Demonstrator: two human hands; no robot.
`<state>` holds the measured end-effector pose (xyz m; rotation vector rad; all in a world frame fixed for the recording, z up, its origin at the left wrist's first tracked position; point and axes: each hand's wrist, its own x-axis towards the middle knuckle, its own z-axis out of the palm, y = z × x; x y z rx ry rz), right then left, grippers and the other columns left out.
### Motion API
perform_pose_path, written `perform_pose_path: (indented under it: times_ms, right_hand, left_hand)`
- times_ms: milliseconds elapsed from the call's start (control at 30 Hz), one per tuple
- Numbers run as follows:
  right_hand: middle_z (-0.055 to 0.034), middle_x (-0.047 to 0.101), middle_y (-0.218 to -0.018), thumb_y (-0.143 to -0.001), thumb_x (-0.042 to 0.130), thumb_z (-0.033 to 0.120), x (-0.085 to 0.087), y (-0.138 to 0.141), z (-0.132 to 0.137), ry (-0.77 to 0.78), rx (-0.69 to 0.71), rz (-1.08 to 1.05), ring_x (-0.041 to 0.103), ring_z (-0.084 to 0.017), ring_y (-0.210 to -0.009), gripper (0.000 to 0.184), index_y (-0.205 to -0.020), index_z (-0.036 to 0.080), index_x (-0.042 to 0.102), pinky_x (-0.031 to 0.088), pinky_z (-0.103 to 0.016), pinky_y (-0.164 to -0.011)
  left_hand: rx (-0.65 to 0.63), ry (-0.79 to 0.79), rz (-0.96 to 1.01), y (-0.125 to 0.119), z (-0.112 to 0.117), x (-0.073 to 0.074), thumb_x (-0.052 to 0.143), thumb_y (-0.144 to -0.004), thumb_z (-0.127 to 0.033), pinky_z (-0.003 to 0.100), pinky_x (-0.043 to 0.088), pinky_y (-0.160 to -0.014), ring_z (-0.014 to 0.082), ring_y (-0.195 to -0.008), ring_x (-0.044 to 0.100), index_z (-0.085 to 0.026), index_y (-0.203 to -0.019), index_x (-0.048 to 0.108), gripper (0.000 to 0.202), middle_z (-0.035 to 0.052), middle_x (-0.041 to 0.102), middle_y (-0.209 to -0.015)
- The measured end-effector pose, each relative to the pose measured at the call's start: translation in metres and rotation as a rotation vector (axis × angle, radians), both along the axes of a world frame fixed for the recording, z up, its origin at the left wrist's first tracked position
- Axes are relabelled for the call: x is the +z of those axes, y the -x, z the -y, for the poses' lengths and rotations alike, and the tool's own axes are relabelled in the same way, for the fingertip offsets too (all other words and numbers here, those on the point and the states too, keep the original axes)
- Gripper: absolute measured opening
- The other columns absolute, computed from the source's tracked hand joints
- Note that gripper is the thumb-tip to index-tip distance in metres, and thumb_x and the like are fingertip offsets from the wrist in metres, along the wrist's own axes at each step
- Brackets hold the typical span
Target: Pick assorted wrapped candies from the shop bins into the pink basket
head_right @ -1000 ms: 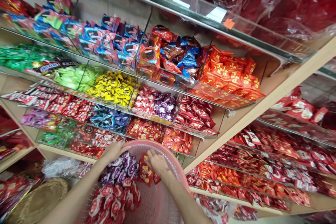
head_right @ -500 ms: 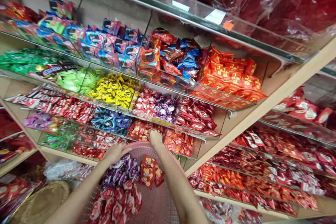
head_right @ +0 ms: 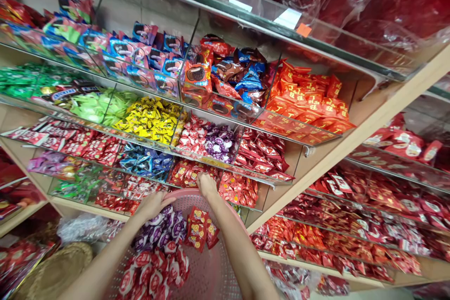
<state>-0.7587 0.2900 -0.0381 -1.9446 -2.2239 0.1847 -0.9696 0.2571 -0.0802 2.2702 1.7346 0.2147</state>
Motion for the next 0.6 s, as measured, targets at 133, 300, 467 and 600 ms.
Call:
perform_pose_path:
  times_ms: [133, 300, 467, 600]
  right_hand:
    - [-0.0042, 0.058, -0.092, -0.087, 0.036, 0.027, 0.014, -0.002, 0.021, -0.172, 0.013, -0.168, 0.054, -0.013, -0.081, 0.019, -0.086, 0.020, 0.054, 0.035, -0.022, -0.068]
    - [-0.0011, 0.056, -0.071, -0.086, 0.036, 0.040, 0.015, -0.013, 0.061, -0.255, -0.012, -0.690, 0.053, -0.012, -0.063, 0.025, -0.082, 0.019, 0.050, 0.039, -0.023, -0.060]
    - [0.0061, 0.049, -0.043, -0.072, 0.048, 0.059, -0.035, -0.031, 0.111, 0.020, -0.302, -1.174, 0.040, -0.011, -0.033, 0.041, -0.081, 0.020, 0.045, 0.029, -0.021, -0.037]
    - [0.0045, 0.051, -0.046, -0.066, 0.060, 0.046, -0.075, -0.040, 0.139, 0.220, -0.657, -1.440, 0.049, -0.012, -0.039, 0.030, -0.072, 0.021, 0.046, 0.033, -0.021, -0.038]
  left_hand:
    - [0.008, 0.020, 0.009, 0.000, 0.000, 0.001, 0.026, -0.081, -0.061, 0.029, 0.041, -0.068, 0.0244, -0.085, 0.062, -0.020, -0.085, 0.059, 0.053, 0.0116, 0.067, -0.087]
    - [0.011, 0.016, 0.002, 0.000, -0.001, 0.000, 0.026, -0.080, -0.062, 0.029, 0.041, -0.069, 0.0237, -0.085, 0.061, -0.020, -0.084, 0.059, 0.054, 0.0103, 0.067, -0.086]
    - [-0.005, 0.002, -0.006, 0.001, -0.002, -0.003, 0.023, -0.080, -0.064, 0.031, 0.042, -0.068, 0.0251, -0.084, 0.062, -0.019, -0.084, 0.059, 0.057, 0.0114, 0.067, -0.086]
    - [-0.005, 0.012, -0.010, 0.001, -0.002, -0.002, 0.024, -0.079, -0.065, 0.031, 0.042, -0.070, 0.0245, -0.087, 0.061, -0.020, -0.086, 0.059, 0.058, 0.0116, 0.067, -0.089]
